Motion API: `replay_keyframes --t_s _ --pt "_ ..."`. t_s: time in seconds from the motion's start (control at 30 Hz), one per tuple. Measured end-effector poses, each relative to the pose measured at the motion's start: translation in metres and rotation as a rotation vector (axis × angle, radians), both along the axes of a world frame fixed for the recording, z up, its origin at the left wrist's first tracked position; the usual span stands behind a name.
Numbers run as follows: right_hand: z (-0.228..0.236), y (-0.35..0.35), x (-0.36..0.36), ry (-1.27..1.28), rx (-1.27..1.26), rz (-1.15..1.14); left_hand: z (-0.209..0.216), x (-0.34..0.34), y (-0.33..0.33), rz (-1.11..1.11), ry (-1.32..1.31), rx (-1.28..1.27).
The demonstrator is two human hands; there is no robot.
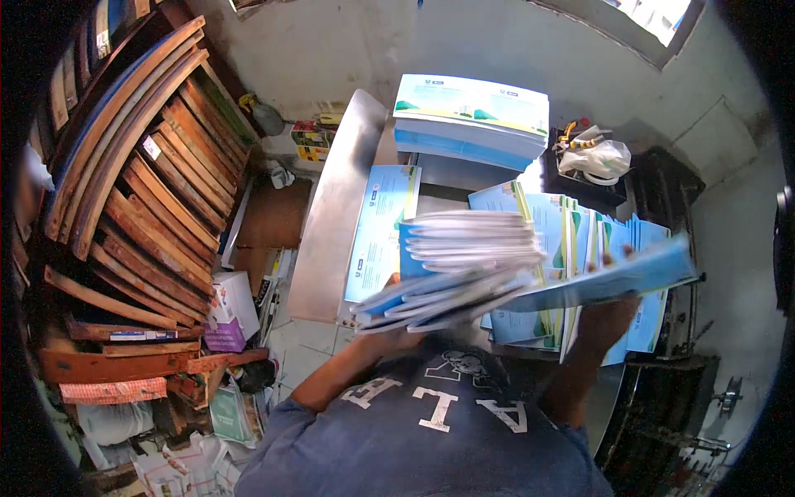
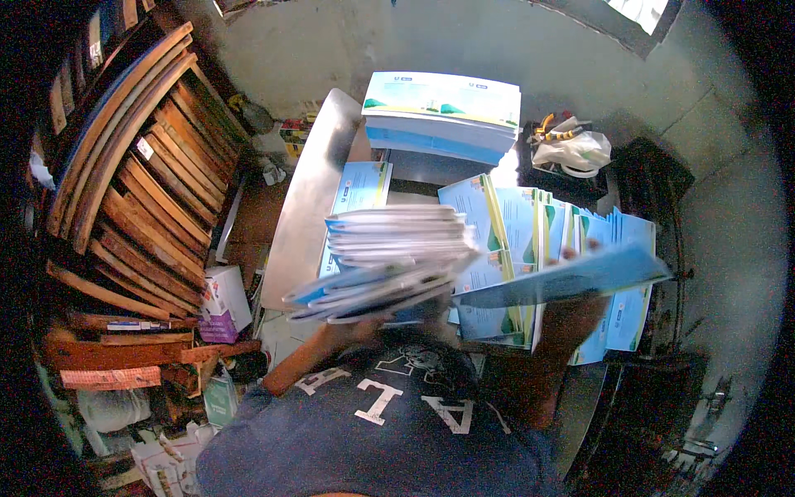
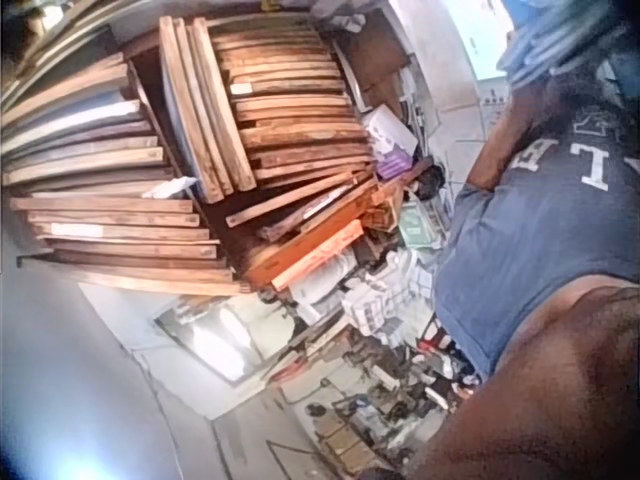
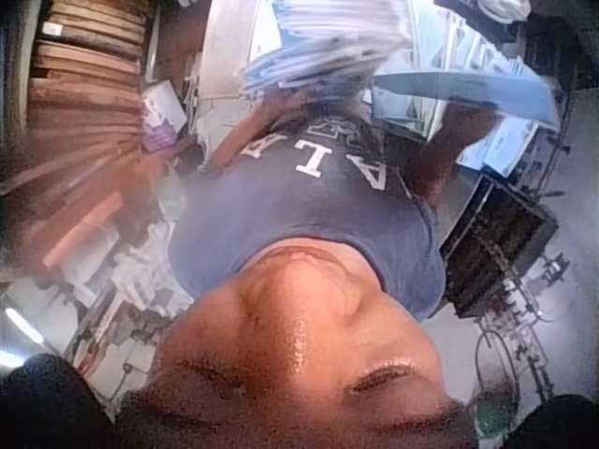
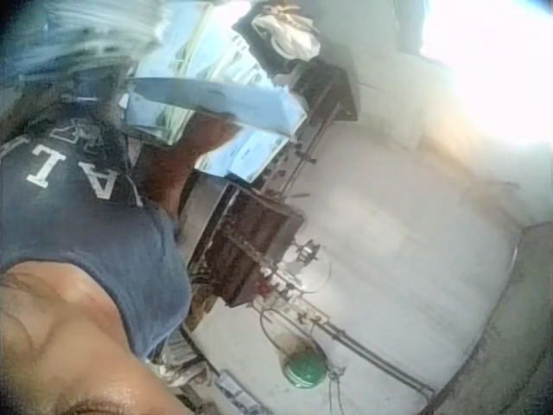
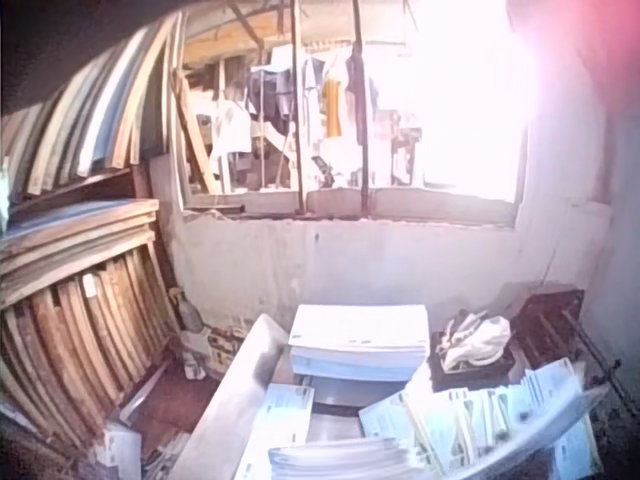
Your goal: The person organizes stacks of printed paper packets by hand, shifting groups of items from a metal surface to a larger pile and aligning their edges.
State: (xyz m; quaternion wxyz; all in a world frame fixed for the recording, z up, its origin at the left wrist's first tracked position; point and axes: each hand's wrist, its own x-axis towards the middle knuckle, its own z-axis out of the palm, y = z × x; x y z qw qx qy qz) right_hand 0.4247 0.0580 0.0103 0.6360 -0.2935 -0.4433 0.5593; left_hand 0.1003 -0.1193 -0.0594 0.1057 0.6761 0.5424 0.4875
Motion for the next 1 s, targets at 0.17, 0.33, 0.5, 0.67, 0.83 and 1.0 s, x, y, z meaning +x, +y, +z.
replay_keyframes --t_s 0.17,0.33,0.5,0.67,0.83,1.0 --pt "0.024 0.017 0.028 -0.302 0.111 -0.733 0.01 0.009 0.012 0.129 -0.68 -0.125" --pt "-0.017 -0.01 -0.063 -0.496 0.363 -0.282 -0.023 -0.012 0.013 0.033 -0.554 -0.15" --pt "-0.031 -0.041 -0.131 -0.486 0.557 0.124 -0.008 -0.013 0.013 0.022 -0.184 -0.053" --pt "-0.041 -0.053 -0.113 -0.501 0.168 0.635 0.017 -0.004 -0.011 -0.162 0.052 -0.094" --pt "-0.061 -0.074 -0.119 -0.272 -0.006 0.714 -0.004 0.0 -0.019 -0.171 0.206 -0.055" --pt "-0.185 -0.055 -0.086 0.019 -0.677 0.927 -0.005 0.0 0.003 -0.131 0.217 -0.037"
